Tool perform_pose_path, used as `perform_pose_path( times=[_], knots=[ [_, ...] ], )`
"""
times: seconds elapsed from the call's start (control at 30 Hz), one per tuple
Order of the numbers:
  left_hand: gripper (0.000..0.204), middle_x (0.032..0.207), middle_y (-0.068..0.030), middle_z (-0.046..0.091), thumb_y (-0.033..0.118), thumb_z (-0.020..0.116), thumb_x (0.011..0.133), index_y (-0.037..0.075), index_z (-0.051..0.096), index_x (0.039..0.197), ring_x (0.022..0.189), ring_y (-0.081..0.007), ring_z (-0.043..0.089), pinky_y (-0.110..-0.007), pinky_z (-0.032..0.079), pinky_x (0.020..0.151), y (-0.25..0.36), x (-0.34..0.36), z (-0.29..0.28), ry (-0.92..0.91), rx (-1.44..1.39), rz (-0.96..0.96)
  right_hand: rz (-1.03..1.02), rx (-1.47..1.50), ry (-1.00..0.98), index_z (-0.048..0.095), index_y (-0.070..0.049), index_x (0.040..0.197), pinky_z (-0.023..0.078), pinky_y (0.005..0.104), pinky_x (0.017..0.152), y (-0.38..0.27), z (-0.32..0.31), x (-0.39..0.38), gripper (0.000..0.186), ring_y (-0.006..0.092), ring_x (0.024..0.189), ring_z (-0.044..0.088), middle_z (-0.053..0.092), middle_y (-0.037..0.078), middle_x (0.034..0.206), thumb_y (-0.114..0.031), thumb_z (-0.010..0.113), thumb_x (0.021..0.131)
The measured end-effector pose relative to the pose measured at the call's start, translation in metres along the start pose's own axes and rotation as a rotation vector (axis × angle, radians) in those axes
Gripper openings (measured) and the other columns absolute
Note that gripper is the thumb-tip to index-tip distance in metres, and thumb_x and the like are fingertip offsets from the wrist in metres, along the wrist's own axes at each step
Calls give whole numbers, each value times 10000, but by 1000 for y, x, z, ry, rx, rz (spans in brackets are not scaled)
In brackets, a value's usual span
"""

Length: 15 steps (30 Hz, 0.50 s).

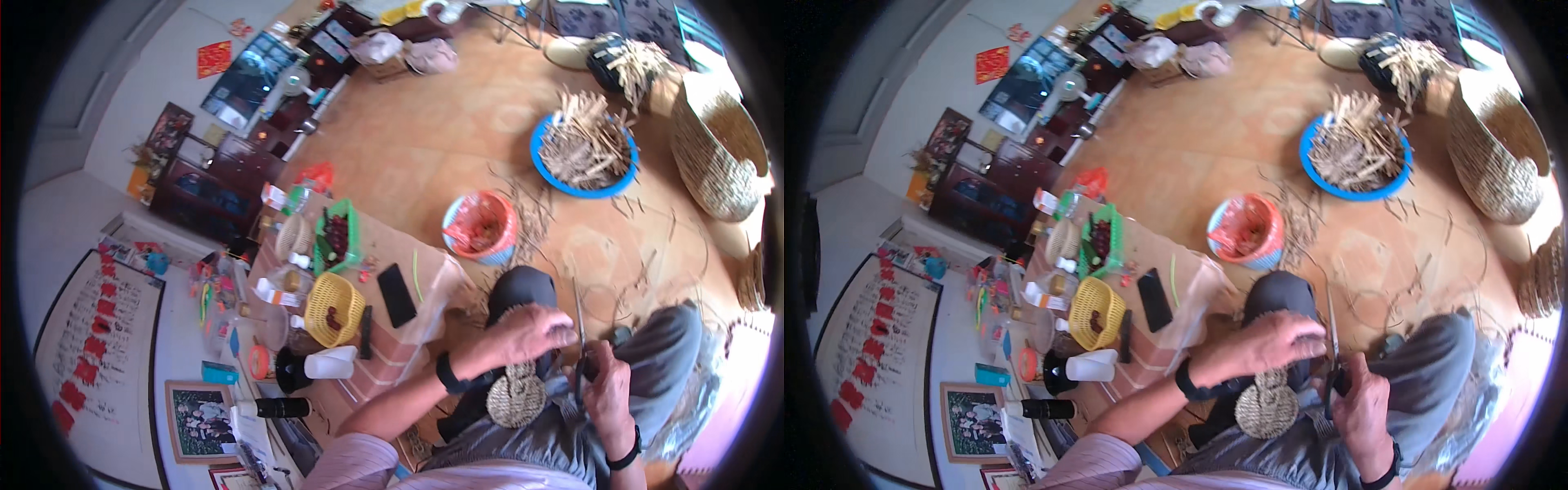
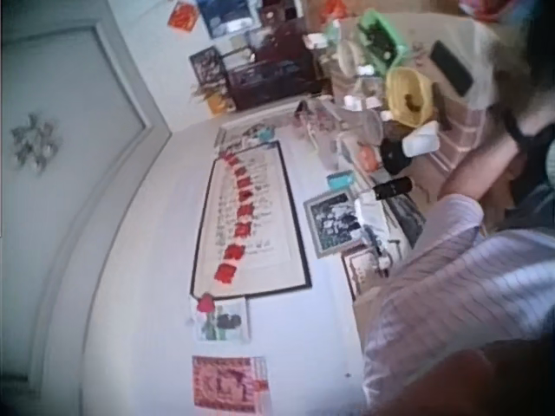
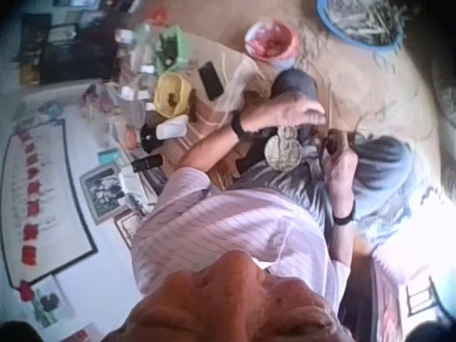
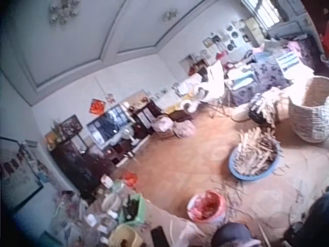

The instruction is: The person is weaving straw together to create a sandal.

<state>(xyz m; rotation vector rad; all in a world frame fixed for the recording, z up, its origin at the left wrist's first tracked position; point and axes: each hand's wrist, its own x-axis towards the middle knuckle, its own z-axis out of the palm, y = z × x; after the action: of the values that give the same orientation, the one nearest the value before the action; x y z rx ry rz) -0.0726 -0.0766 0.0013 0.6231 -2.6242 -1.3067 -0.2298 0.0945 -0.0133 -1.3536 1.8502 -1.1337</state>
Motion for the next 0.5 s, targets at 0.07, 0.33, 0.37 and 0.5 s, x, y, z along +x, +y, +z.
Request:
perform_pose_path(
  times=[0.07,0.33,0.37,0.5],
  knots=[
    [419,956,-252,675,362,634,994,-47,637,1087,917,-422,651,-458,515,778,27,-7,-6,0,-21,-127,-121,-218,4,567,-24,1207,518,432,588,-15,8,10,545,369,635,657,625,123,673,-130,828,741],
    [212,970,-17,660,190,552,1050,11,593,1156,839,-73,609,-256,528,692,-19,-42,-8,517,-473,-331,-474,-119,9,534,12,1260,520,466,762,-64,23,23,561,403,956,619,592,216,1108,-39,771,755],
    [194,940,-6,663,201,546,1054,31,597,1134,790,-63,619,-232,521,648,-19,-48,-21,531,-519,-403,-477,-121,6,534,12,1260,520,466,762,-64,20,20,561,403,956,619,592,216,1108,-39,771,755],
    [215,841,-3,667,238,508,1068,51,605,1110,607,-62,598,-208,479,548,-64,-67,-53,742,-588,-445,-179,-207,-73,562,0,1210,530,457,790,-28,28,-7,528,422,970,641,632,235,1074,-99,819,760]
  ],
)
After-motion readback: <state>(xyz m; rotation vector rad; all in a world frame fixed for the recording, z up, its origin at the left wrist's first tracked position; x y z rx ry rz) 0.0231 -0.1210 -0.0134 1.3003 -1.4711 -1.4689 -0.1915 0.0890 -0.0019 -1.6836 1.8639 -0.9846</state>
